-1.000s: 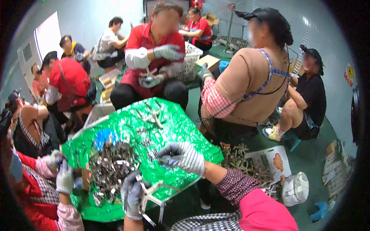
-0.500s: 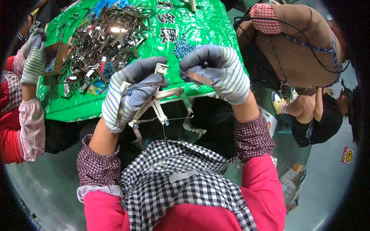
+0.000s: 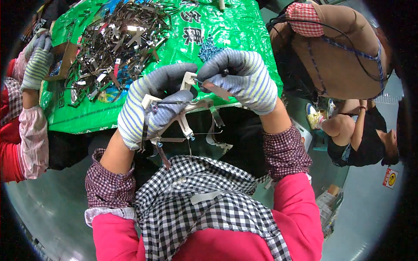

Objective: The person assembles parts by attaching metal strips onto the arms of a plastic bracket by hand.

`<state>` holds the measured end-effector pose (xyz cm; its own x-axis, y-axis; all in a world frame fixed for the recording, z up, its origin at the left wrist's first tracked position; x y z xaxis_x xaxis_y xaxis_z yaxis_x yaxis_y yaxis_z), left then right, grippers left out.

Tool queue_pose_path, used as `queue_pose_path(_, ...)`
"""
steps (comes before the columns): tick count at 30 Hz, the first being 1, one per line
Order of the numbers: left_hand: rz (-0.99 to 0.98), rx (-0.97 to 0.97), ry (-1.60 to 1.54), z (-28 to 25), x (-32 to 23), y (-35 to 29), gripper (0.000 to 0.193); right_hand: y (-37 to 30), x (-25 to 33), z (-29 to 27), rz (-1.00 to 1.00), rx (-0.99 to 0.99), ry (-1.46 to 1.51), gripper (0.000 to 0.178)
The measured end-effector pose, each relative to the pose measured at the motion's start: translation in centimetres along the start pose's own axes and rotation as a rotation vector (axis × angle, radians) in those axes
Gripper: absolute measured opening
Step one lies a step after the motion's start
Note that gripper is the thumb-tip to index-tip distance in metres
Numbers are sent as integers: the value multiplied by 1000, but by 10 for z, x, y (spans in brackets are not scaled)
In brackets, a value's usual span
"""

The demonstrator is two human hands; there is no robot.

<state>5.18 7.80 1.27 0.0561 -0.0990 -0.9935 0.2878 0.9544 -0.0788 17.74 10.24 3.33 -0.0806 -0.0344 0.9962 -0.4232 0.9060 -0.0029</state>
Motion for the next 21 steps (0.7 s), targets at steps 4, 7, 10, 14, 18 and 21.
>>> queue_pose_path(4, 46, 7, 51, -1, -3, -2, 39, -1, 4, 4, -37, 25, -49, 16)
queue_pose_path(7, 14, 28, 38, 1, -1, -3, 39, -4, 2, 7, -34, 62, -20, 16)
queue_pose_path(10, -49, 34, -4, 1, 6, -4, 39, -6, 6, 9, -84, 59, -93, 15)
queue_pose_path(14, 121, 51, 171, -2, 8, -1, 39, -2, -7, 10, 76, 41, -45, 14)
queue_pose_path(18, 69, 69, 155, 1, 12, 2, 40, 3, -9, 7, 153, 81, -195, 15)
queue_pose_path(21, 47, 155, 129, 3, 8, 3, 55, 5, -8, 4, 111, 77, -113, 16)
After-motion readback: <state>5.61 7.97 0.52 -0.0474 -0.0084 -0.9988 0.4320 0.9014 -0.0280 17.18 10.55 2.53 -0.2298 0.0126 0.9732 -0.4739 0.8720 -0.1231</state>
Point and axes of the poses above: each hand's wrist, its own y-axis towards the middle knuckle, its own z-axis out of the palm, x = y × z, the point moved 9 cm from there along y, towards the middle knuckle, and after that the axes turned 5 degrees about -x, right-handed, at the moved point
